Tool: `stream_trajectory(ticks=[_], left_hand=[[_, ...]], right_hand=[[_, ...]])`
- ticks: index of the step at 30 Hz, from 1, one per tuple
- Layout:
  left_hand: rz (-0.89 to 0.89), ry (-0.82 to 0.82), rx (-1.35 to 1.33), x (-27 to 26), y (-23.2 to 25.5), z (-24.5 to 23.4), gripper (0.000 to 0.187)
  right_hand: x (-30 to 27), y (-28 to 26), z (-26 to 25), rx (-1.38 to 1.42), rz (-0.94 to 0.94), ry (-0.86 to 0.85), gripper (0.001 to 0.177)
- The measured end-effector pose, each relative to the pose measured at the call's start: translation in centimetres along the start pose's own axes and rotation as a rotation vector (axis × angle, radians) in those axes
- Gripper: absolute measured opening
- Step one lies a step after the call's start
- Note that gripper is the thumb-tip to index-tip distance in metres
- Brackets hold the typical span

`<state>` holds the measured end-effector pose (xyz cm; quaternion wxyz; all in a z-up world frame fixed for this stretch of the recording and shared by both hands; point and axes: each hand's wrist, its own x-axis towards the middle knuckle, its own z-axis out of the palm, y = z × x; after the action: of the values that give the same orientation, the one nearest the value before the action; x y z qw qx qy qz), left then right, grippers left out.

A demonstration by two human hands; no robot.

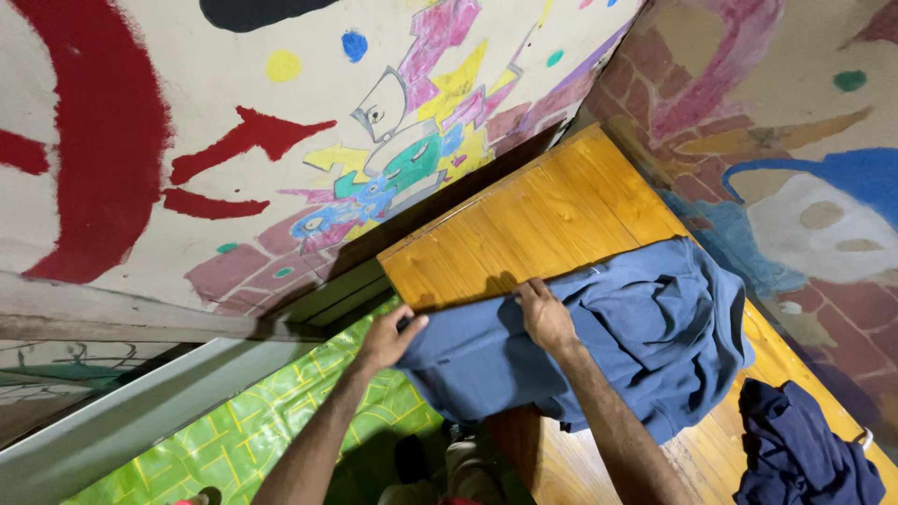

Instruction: The person takes a blue shirt from a basin, spreads it out on a wooden table, and carefully folds the sleeves and body into a square before placing it on a green shelf.

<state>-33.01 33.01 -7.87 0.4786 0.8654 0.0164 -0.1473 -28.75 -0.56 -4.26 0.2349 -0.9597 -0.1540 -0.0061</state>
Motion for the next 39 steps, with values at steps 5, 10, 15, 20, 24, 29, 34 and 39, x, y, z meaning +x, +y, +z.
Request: stream_trajectory(ticks=[5, 10, 15, 20, 24, 29, 34, 39], left_hand=[[0.229, 0.236, 0.197, 3.7, 0.8, -2.4, 0.041], [0.300, 0.506, 0.580, 4.9, 0.7, -3.6, 0.032], [0.538, 0.232, 0.568, 1.4, 0.5, -0.6, 0.041], [0.580, 0.284, 0.593, -0.3, 2.3, 0.9, 0.046], [0.535, 0.250, 0.639, -0.5, 3.5, -0.3, 0.040], [0.556, 0.211, 0.569, 0.3, 6.2, -0.4, 0.046], [0.581, 0.112, 0.460, 2.5, 11.1, 5.8, 0.051], [0.522, -0.032, 0.546, 4.7, 17.7, 12.6, 0.080]], right_hand=[[3.2, -0.7, -1.0, 0.010, 0.050, 0.049, 0.017], [5.0, -1.5, -1.6, 0.049, -0.062, 0.129, 0.034], [2.3, -1.9, -1.6, -0.147, -0.201, 0.037, 0.049], [2.0, 0.3, -0.4, -0.312, -0.205, 0.102, 0.035], [0.6, 1.5, -0.8, -0.368, -0.230, 0.067, 0.034], [-0.6, 1.9, -2.8, -0.242, -0.196, 0.189, 0.029], [-2.6, 7.6, -6.6, -0.104, 0.014, 0.382, 0.026], [-5.3, 14.1, -10.2, -0.272, 0.337, 0.387, 0.048]])
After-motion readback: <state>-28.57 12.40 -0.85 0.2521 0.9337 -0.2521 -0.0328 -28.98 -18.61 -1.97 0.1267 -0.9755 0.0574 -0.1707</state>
